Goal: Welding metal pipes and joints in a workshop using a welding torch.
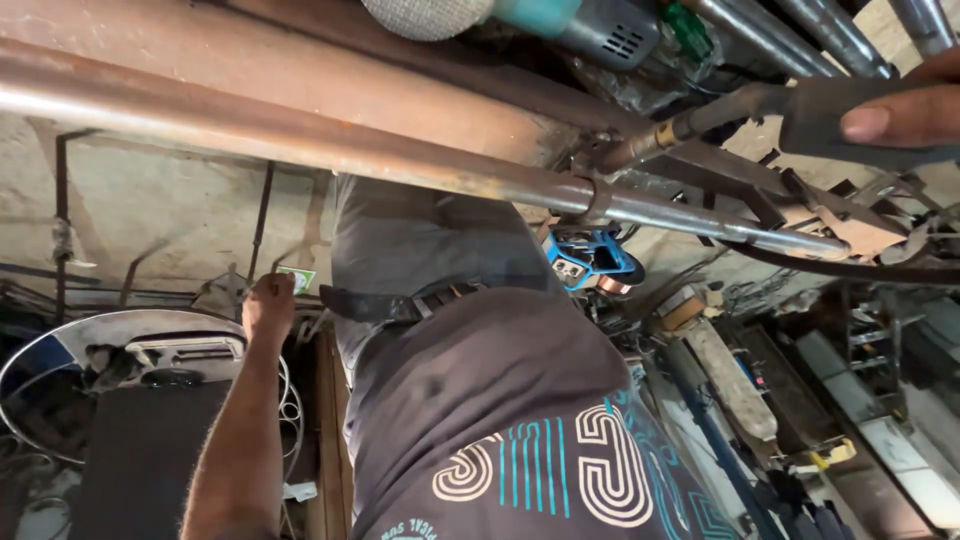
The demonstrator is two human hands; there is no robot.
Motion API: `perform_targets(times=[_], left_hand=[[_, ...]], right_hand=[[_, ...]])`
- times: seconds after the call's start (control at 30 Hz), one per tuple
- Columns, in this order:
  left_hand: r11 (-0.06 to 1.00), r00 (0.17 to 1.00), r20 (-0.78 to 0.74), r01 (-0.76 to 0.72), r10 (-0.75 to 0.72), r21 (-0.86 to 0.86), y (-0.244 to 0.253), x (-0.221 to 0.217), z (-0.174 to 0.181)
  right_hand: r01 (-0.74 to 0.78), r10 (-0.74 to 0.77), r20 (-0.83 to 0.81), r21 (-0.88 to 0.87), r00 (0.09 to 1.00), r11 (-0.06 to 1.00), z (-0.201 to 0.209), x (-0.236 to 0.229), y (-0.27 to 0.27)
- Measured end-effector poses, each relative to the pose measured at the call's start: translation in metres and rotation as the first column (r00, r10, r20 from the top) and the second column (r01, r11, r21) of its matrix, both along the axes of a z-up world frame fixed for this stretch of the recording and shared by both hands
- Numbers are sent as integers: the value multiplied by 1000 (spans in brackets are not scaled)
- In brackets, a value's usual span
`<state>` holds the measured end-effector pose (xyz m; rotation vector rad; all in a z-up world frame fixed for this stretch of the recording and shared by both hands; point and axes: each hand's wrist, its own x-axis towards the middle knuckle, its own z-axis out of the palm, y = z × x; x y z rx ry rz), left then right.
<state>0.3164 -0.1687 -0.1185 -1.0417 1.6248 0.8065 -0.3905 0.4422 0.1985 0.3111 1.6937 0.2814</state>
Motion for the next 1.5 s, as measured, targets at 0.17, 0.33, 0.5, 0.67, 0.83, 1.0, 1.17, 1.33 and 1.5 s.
perform_targets(times=[0.17, 0.33, 0.5, 0.67, 0.83, 1.0, 1.17, 1.33, 1.5], left_hand=[[996, 995, -93, -17, 24, 82, 6, -34, -2], [995, 993, -94, -63, 70, 79, -9, -67, -9], [995, 988, -126, -83, 90, 61, -20, -65, -15], [993, 987, -117, -102, 109, 65, -22, -69, -15], [993, 985, -148, -84, 94, 77, -19, -71, -18], [994, 994, -75, -74, 80, 84, -16, -85, -14], [988, 975, -174, -123, 138, 95, -12, -67, -27], [986, 958, -240, -143, 160, 89, -10, -66, -22], [985, 959, -232, -142, 161, 97, -11, -77, -20]], right_hand=[[-89, 86, 49, 56, 995, 994, -12, 9, -41], [-145, 140, 71, 83, 988, 986, -10, 14, -59], [-162, 149, 128, 96, 980, 982, -7, 12, -91], [-129, 111, 199, 84, 974, 988, -3, 10, -125], [-184, 153, 237, 113, 959, 976, 2, 8, -164], [-171, 119, 273, 172, 955, 970, 6, 12, -196], [-53, 17, 244, 142, 970, 988, 4, -3, -190], [-14, -35, 284, 168, 958, 986, 6, 3, -180], [21, -61, 272, 149, 960, 989, 9, 3, -185]])
